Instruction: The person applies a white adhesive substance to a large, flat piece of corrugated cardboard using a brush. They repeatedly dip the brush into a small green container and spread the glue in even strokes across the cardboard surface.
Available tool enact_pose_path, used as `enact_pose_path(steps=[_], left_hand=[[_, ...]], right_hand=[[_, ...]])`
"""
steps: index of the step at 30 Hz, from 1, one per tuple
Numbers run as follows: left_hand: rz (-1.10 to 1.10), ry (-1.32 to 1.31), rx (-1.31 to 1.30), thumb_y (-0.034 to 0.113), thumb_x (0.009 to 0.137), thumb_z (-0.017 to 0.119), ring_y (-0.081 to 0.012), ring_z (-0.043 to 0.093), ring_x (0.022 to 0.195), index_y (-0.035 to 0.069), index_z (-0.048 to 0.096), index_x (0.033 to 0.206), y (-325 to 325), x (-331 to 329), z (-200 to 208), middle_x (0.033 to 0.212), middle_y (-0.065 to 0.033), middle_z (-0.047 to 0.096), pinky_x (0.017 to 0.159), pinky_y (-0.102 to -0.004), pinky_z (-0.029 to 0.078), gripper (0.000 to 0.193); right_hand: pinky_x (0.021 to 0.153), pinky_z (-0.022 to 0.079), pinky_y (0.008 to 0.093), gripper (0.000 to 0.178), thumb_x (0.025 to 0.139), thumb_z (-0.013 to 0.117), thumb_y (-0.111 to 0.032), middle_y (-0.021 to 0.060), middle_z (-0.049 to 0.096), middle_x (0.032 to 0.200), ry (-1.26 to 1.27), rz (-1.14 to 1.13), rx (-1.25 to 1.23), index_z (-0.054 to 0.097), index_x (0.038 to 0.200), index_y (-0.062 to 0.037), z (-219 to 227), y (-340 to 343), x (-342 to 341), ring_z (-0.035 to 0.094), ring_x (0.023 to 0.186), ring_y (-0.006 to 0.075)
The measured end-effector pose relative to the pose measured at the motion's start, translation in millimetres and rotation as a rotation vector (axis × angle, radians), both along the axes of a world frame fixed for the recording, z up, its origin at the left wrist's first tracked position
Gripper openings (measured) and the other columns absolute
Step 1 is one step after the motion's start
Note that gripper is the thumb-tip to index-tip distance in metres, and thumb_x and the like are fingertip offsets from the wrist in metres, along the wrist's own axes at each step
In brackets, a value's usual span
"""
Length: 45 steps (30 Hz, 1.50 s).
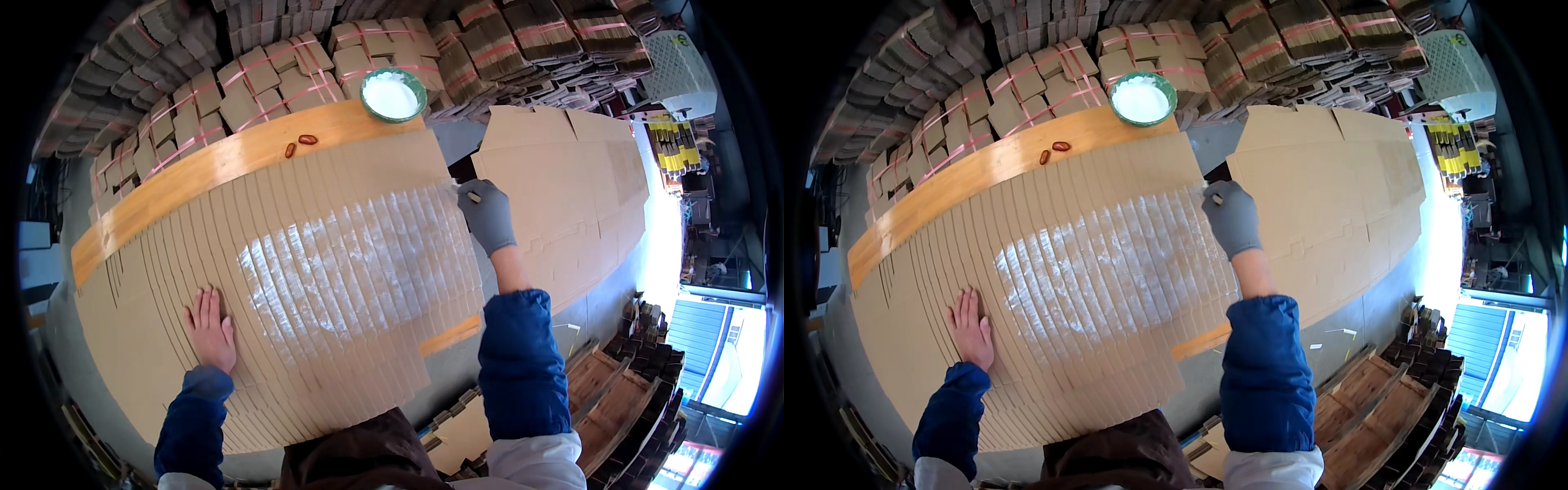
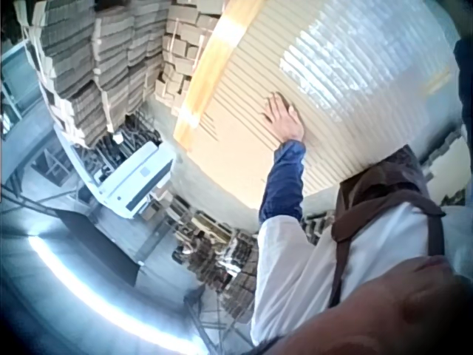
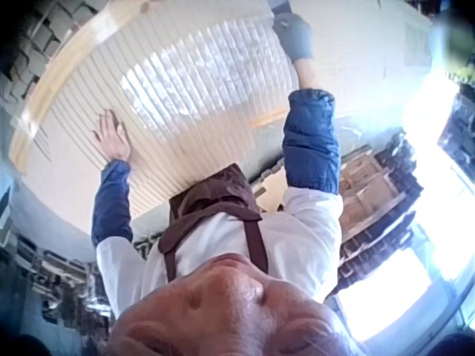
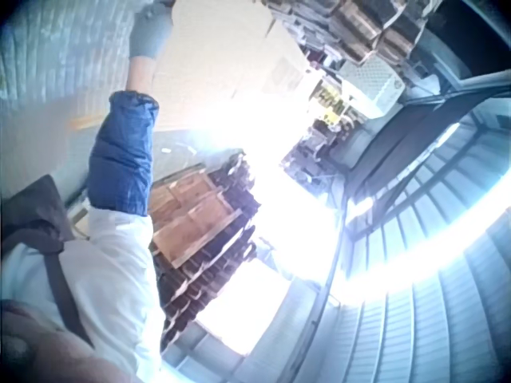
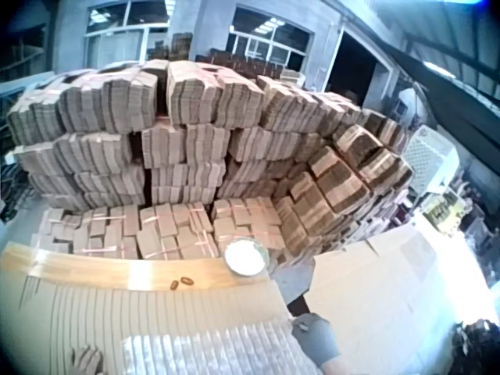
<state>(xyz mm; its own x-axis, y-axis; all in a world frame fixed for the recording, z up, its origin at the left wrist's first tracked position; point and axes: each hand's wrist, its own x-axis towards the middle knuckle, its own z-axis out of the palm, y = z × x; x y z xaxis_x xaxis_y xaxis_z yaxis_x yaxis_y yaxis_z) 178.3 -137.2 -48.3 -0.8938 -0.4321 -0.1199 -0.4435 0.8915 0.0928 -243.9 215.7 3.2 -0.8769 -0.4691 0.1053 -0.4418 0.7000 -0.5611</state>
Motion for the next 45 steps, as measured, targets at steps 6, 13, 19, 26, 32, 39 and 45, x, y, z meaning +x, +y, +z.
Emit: enact_pose_path(steps=[6,13,19,26,32,39,45], left_hand=[[-0.003,0.010,0.005,0.018,0.096,0.045,-0.0316,0.026,0.147,0.004,0.034,0.150,0.7,-2.3,0.4,0.156,-0.0120,0.035,0.120,-0.0543,0.011,0.056],[0.006,0.004,0.022,0.018,0.096,0.045,-0.0309,0.026,0.147,0.005,0.034,0.150,2.2,-4.3,2.5,0.156,-0.0116,0.034,0.120,-0.0536,0.011,0.057],[0.007,-0.008,0.011,0.018,0.096,0.045,-0.0307,0.025,0.147,0.005,0.033,0.150,-1.7,0.4,4.2,0.157,-0.0115,0.033,0.120,-0.0531,0.010,0.057],[0.012,-0.022,0.009,0.018,0.097,0.042,-0.0311,0.023,0.148,0.004,0.032,0.151,-0.1,1.1,-0.8,0.157,-0.0113,0.033,0.120,-0.0532,0.010,0.057],[-0.007,0.000,-0.003,0.017,0.098,0.041,-0.0307,0.023,0.148,0.004,0.031,0.151,-2.4,0.8,-4.8,0.158,-0.0105,0.033,0.120,-0.0526,0.009,0.056],[-0.045,0.052,-0.029,0.017,0.099,0.040,-0.0292,0.024,0.148,0.005,0.032,0.152,-3.3,3.8,-8.6,0.158,-0.0089,0.032,0.120,-0.0519,0.010,0.055],[-0.066,0.050,-0.046,0.019,0.100,0.039,-0.0288,0.024,0.149,0.006,0.032,0.152,3.5,-4.5,-13.4,0.158,-0.0088,0.032,0.120,-0.0516,0.011,0.054]], right_hand=[[0.076,0.053,0.0415,0.012,0.079,0.070,-0.011,0.0175,0.066,0.092,-0.057,0.038,-0.036,0.069,0.089,-0.0055,-0.9,-2.5,3.4,0.065,0.085,0.0373],[0.076,0.054,0.0408,0.012,0.077,0.071,-0.011,0.0175,0.067,0.095,-0.039,0.061,-0.024,0.070,0.088,-0.0053,-6.5,-7.0,-0.1,0.066,0.086,0.0370],[0.077,0.054,0.0405,0.014,0.077,0.072,-0.013,0.0175,0.069,0.091,-0.116,0.161,-0.104,0.070,0.089,-0.0057,-0.9,-32.7,19.8,0.066,0.084,0.0380],[0.075,0.054,0.0410,0.011,0.078,0.072,-0.012,0.0186,0.069,0.089,-0.098,-0.029,-0.118,0.070,0.087,-0.0053,9.3,15.2,17.5,0.067,0.083,0.0373],[0.074,0.054,0.0377,0.009,0.080,0.069,-0.009,0.0164,0.070,0.091,-0.132,-0.126,-0.070,0.071,0.089,-0.0045,4.2,69.1,29.4,0.068,0.083,0.0332],[0.074,0.054,0.0354,0.008,0.082,0.068,-0.006,0.0155,0.070,0.089,-0.159,-0.217,-0.084,0.070,0.089,-0.0033,-1.2,108.0,68.3,0.069,0.081,0.0295],[0.071,0.053,0.0356,0.008,0.081,0.068,-0.005,0.0150,0.070,0.086,-0.227,-0.320,-0.128,0.070,0.088,-0.0034,-16.3,147.6,89.3,0.068,0.077,0.0294]])
